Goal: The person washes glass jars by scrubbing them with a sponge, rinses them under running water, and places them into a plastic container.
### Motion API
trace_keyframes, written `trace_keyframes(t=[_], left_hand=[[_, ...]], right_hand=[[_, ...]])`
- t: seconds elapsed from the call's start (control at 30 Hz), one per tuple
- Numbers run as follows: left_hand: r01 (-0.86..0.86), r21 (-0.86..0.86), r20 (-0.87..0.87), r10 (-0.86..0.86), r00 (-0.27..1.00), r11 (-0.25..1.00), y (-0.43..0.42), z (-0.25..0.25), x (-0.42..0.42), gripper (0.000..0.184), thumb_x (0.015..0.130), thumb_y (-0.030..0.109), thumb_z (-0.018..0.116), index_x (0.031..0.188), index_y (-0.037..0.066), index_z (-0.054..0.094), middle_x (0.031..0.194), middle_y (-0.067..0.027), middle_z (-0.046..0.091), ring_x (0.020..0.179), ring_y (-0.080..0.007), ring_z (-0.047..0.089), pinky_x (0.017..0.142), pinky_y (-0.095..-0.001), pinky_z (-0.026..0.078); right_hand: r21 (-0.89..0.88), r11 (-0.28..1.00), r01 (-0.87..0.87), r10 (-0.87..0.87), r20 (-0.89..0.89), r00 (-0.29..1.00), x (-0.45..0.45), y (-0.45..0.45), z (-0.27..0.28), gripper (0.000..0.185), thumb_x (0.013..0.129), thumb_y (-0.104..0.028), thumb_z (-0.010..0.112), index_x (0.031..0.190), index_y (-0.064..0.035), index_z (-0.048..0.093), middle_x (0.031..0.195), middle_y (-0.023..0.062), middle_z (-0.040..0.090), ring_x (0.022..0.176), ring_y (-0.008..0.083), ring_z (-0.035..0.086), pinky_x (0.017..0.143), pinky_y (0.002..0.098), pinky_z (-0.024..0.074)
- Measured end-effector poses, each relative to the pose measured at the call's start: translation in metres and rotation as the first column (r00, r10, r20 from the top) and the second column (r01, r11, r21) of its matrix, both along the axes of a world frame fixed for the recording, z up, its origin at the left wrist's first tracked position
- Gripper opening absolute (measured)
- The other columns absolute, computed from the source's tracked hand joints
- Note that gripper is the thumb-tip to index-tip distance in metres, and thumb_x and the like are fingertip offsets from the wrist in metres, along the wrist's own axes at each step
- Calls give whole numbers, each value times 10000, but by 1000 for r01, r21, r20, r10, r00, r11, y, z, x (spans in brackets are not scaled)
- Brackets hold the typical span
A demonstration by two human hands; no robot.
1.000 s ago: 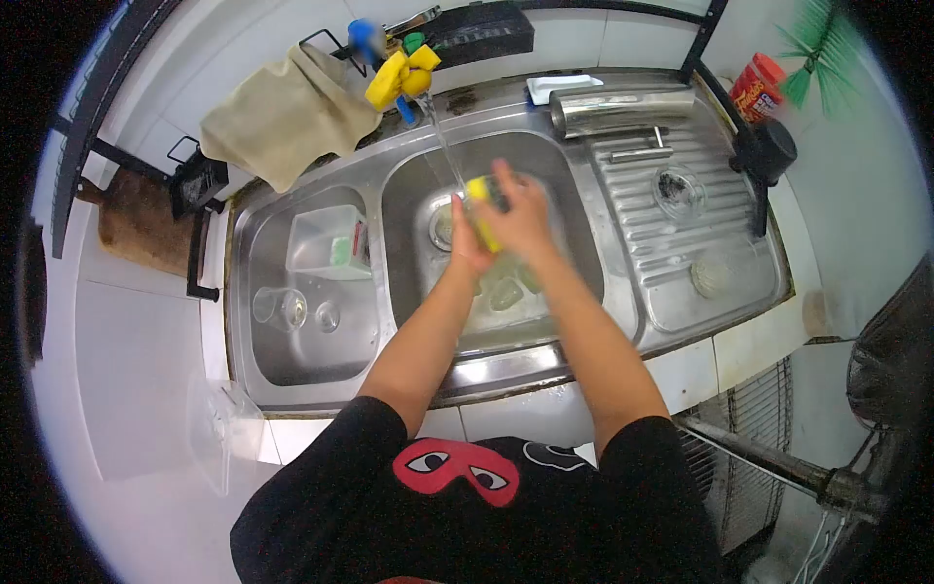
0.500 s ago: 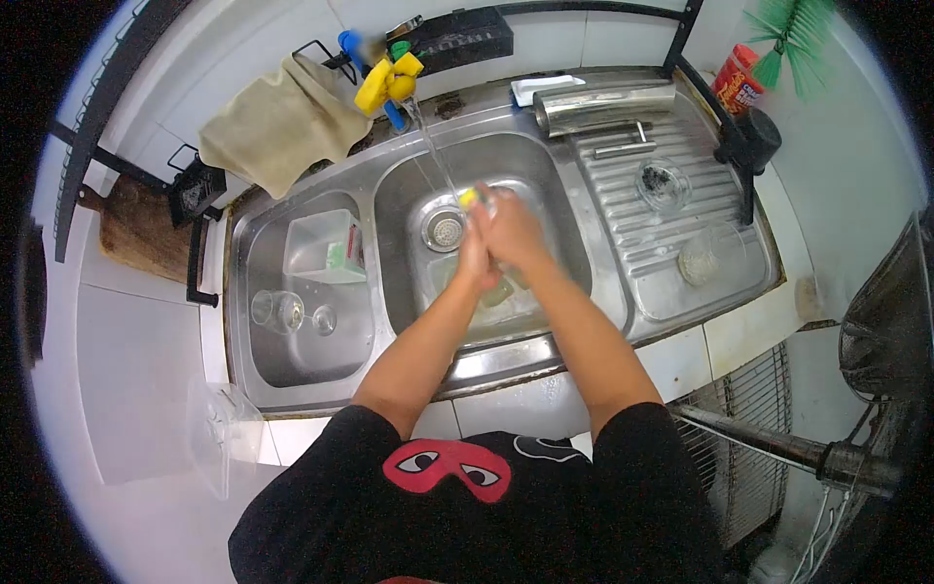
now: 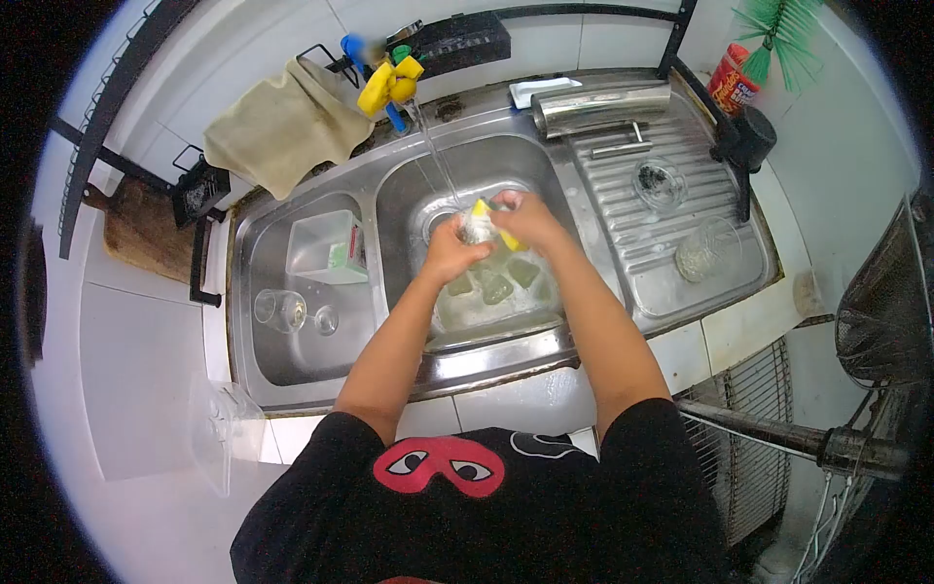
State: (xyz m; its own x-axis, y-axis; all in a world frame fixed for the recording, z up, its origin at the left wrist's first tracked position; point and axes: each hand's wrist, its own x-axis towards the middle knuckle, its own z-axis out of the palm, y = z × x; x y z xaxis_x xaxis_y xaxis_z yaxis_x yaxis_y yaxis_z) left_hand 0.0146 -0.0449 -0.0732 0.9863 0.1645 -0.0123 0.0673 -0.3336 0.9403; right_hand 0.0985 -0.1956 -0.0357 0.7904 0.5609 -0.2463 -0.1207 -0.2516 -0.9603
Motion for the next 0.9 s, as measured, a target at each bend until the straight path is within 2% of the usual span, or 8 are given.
trace_keyframes(t=[0.13, 0.2, 0.3, 0.5, 0.63, 0.7, 0.8, 0.9], left_hand=[[53, 293, 10, -58, 998, 955, 0, 12, -8, 448, 551, 167, 752, 948, 27, 600, 832, -54, 629, 754, -137, 586, 703, -289, 467], [150, 235, -24, -148, 989, 960, 7, 24, -10, 437, 559, 169, 748, 946, 29, 604, 834, -59, 634, 758, -138, 587, 715, -288, 463], [305, 105, -134, -291, 947, 947, 19, 17, -6, 423, 580, 173, 741, 954, 26, 607, 841, -61, 638, 762, -137, 586, 732, -282, 457], [392, -18, -236, -385, 892, 920, 12, 15, -9, 386, 632, 169, 740, 970, 32, 613, 845, -37, 635, 760, -121, 575, 738, -272, 451], [306, -224, -191, -349, 917, 925, 26, 0, -3, 385, 636, 152, 747, 980, 41, 614, 836, -20, 628, 757, -109, 566, 723, -262, 450], [322, -208, -170, -358, 918, 924, 22, 3, -7, 398, 627, 144, 750, 983, 36, 611, 829, -15, 625, 751, -105, 563, 715, -259, 450], [394, -78, -164, -402, 901, 916, 14, 20, -13, 412, 615, 134, 751, 986, 30, 606, 827, -12, 621, 751, -100, 556, 717, -253, 445], [428, 29, -174, -418, 892, 903, 16, 22, -14, 421, 606, 133, 752, 985, 28, 602, 831, -14, 619, 761, -96, 550, 731, -247, 438]], right_hand=[[-203, 950, -237, 263, 114, 958, 10, -12, -30, 330, 763, -146, 590, 1053, 8, 555, 843, 51, 603, 742, 103, 543, 654, 241, 437], [-179, 912, -369, 376, 5, 927, 13, -17, -41, 379, 732, -138, 592, 1079, 5, 540, 848, 61, 604, 755, 114, 550, 685, 252, 448], [-469, 753, -462, 644, 381, 664, 2, -26, -19, 396, 708, -138, 589, 1082, -14, 541, 838, 65, 601, 771, 122, 558, 721, 268, 458], [-240, 964, -113, 156, 172, 973, -7, -19, 24, 406, 668, -125, 626, 1065, -65, 570, 920, 154, 612, 854, 212, 586, 777, 298, 441], [-222, 941, -253, 317, 329, 889, -13, -25, 14, 367, 652, -72, 643, 1016, -76, 600, 857, 118, 629, 800, 176, 598, 742, 276, 448], [-163, 943, -291, 333, 391, 858, -16, -27, 7, 336, 650, -80, 656, 983, -67, 615, 844, 107, 632, 789, 160, 598, 732, 271, 449], [-109, 910, -401, 412, 109, 905, -10, -36, 9, 333, 646, 10, 633, 974, -43, 608, 838, 57, 628, 777, 113, 559, 720, 242, 434], [-273, 891, -364, 440, 315, 841, -17, -30, -7, 359, 636, 15, 618, 990, -41, 603, 851, 81, 633, 774, 141, 570, 718, 252, 440]])
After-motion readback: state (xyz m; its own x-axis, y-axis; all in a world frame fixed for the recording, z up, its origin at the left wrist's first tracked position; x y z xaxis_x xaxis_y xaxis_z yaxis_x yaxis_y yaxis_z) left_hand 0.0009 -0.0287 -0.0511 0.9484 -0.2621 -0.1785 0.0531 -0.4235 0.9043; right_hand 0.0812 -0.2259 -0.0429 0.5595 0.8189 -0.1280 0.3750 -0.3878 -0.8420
